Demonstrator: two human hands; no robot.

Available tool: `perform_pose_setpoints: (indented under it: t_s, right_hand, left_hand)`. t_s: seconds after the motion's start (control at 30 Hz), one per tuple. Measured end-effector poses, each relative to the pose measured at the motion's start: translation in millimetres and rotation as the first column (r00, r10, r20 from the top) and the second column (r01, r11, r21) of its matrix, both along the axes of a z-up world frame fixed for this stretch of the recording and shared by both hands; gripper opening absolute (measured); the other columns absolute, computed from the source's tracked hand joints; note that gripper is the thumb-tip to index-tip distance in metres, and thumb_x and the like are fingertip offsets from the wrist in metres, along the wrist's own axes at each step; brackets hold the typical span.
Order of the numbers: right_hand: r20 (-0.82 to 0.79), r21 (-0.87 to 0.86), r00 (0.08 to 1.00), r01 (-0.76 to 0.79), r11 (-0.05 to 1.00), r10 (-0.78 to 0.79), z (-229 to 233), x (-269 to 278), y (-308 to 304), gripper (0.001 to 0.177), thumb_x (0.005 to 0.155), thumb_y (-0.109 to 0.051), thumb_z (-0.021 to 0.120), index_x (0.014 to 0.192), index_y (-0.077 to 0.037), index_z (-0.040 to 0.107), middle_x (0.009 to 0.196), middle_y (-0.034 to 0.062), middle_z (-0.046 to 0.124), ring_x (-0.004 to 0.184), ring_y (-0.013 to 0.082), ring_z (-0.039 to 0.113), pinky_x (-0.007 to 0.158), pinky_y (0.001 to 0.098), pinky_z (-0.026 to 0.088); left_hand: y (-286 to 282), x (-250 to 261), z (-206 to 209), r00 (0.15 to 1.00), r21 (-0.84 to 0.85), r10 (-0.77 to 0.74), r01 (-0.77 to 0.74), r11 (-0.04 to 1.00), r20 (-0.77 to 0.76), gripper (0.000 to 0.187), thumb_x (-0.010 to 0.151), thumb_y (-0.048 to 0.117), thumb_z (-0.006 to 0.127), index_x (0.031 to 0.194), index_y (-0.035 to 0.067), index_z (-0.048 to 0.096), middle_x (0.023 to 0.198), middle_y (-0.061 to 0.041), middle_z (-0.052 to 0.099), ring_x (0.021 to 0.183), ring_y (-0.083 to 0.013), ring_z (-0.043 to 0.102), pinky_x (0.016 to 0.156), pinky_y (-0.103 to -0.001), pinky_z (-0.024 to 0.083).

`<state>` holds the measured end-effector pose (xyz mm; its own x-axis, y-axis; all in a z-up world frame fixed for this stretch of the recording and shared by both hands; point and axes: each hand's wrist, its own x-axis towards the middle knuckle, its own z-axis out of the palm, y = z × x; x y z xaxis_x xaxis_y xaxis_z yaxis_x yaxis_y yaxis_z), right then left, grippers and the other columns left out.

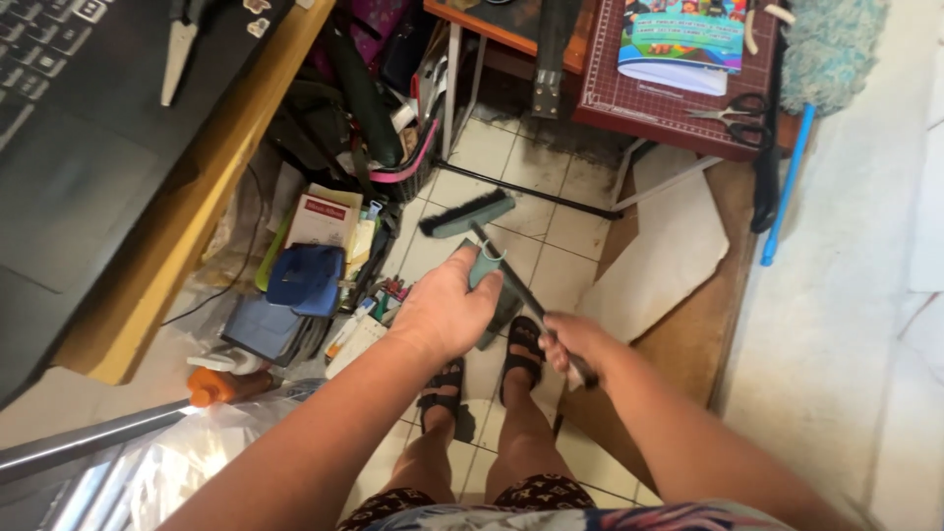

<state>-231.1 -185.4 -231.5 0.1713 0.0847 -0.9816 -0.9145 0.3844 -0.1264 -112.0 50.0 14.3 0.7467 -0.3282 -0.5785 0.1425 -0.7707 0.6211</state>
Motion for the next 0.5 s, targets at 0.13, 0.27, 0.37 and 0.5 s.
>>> perform_pose_setpoints:
  t_s: [0.13, 0.27, 0.37, 0.5]
  right_hand:
    - [-0.033, -0.024, 0.999, 0.016, 1.000, -0.017, -17, 29, 1, 0.048, 0.105, -0.043, 0.045, 0.070, -0.010, 0.045, 0.053, -0.0034, 0.037, 0.041, 0.0082, 0.034, 0.038, 0.0233, 0.032]
    - [-0.039, -0.026, 0.986, 0.162, 0.986, -0.163, -22, 14, -4, 0.050, 0.109, -0.044, 0.043, 0.070, -0.012, 0.044, 0.057, -0.0046, 0.044, 0.044, 0.0053, 0.037, 0.039, 0.0199, 0.032]
    - [-0.076, 0.061, 0.962, 0.267, 0.962, -0.262, -33, -15, -12, 0.051, 0.107, -0.046, 0.042, 0.069, -0.013, 0.041, 0.055, -0.0042, 0.039, 0.043, 0.0068, 0.034, 0.037, 0.0214, 0.030]
    - [-0.049, 0.010, 0.958, 0.284, 0.959, -0.284, 3, -41, -11, 0.050, 0.107, -0.047, 0.040, 0.070, -0.013, 0.040, 0.056, -0.0049, 0.036, 0.042, 0.0065, 0.033, 0.036, 0.0208, 0.029]
  left_hand:
    - [3, -2, 4, 1.000, 0.016, -0.016, 0.016, 1.000, 0.015, 0.060, 0.092, 0.044, 0.055, 0.146, 0.017, 0.050, 0.126, -0.022, 0.066, 0.122, -0.0393, 0.060, 0.106, -0.044, 0.045]
    - [4, -1, 12, 1.000, 0.044, -0.025, 0.026, 0.999, -0.012, 0.058, 0.092, 0.045, 0.053, 0.144, 0.019, 0.053, 0.124, -0.021, 0.069, 0.121, -0.0391, 0.062, 0.104, -0.046, 0.046]
    - [5, -1, 5, 0.999, 0.025, -0.036, 0.036, 0.999, 0.016, 0.059, 0.092, 0.045, 0.053, 0.145, 0.018, 0.052, 0.124, -0.021, 0.069, 0.120, -0.0390, 0.062, 0.105, -0.045, 0.046]
    - [4, 0, -4, 0.999, -0.002, -0.032, 0.032, 0.999, 0.037, 0.060, 0.092, 0.045, 0.055, 0.145, 0.016, 0.051, 0.125, -0.021, 0.068, 0.120, -0.0389, 0.062, 0.105, -0.044, 0.046]
